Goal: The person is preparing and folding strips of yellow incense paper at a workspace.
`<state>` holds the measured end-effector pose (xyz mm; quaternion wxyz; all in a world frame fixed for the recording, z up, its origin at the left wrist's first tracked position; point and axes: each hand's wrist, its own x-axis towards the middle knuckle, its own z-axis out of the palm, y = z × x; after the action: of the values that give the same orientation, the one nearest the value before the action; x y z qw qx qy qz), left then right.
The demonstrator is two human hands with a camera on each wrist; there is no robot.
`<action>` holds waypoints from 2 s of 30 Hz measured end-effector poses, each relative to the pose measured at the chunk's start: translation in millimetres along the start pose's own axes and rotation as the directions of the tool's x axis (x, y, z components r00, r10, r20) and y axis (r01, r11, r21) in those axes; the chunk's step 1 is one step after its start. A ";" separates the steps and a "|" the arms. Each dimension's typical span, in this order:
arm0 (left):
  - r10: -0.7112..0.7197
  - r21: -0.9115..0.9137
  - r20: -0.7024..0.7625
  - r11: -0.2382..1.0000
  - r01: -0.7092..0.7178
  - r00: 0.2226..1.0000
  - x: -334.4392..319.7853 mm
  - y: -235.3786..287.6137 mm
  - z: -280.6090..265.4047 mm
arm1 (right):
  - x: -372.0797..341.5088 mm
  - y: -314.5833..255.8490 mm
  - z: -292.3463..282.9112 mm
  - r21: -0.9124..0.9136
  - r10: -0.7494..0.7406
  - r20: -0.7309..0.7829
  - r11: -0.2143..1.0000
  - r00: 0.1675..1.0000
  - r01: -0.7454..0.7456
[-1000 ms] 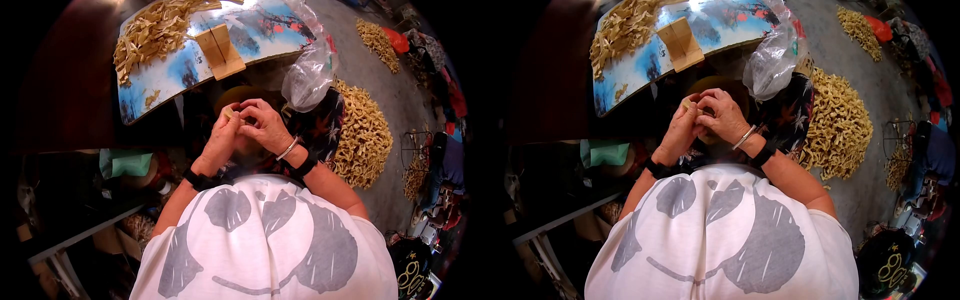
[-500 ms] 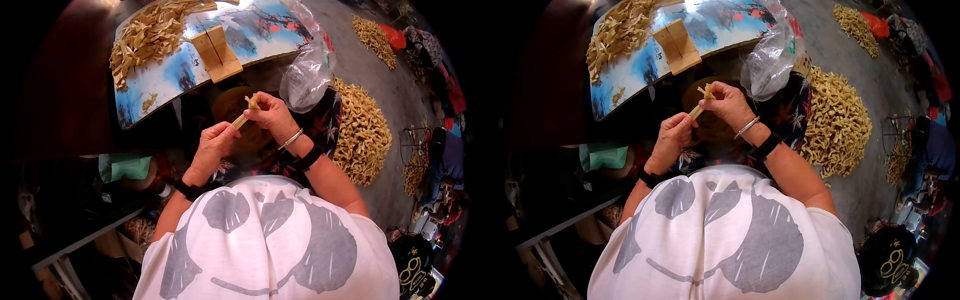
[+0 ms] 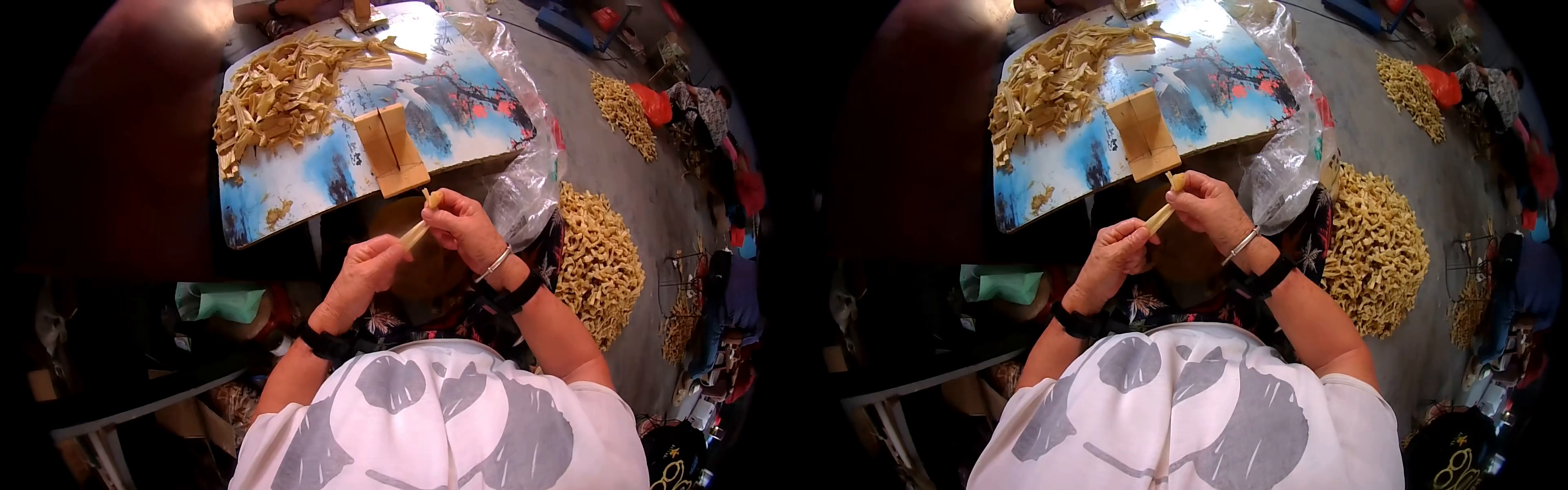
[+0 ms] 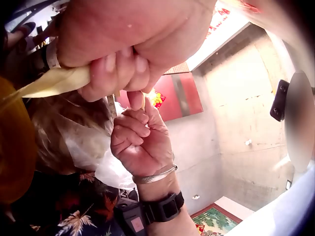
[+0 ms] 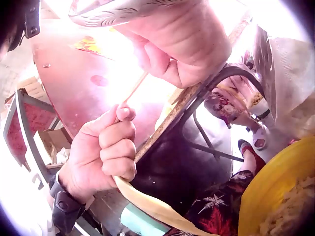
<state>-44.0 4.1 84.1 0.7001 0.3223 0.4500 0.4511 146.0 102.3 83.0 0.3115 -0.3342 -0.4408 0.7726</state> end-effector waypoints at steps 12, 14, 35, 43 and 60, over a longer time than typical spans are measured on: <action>0.567 0.749 -0.164 0.604 -0.273 0.807 86.2 76.5 -31.5 | 83.7 -41.8 6.7 -0.528 -0.520 -0.098 0.750 0.849 0.398; 0.614 0.774 -0.169 0.567 -0.282 0.771 99.8 77.6 -36.8 | 95.5 -45.5 7.6 -0.676 -0.616 -0.085 0.613 0.783 0.409; 0.327 -0.188 -0.153 0.917 -0.352 0.933 44.8 30.5 -4.6 | 21.8 -10.5 -11.7 -0.757 -0.417 -0.045 0.608 0.908 0.241; 0.499 0.441 -0.242 0.820 -0.364 0.832 28.2 -20.2 34.9 | -14.7 14.7 21.7 -0.806 -0.676 0.004 0.434 0.737 0.402; -0.093 -0.116 -0.260 0.991 0.064 0.961 19.6 -66.1 22.1 | -88.5 50.9 16.2 -0.728 -0.537 0.155 0.506 0.830 0.463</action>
<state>2.6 -4.3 29.4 0.6672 0.2033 0.5273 0.4852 175.3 4.7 65.3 0.3774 -0.3237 -0.7770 0.3860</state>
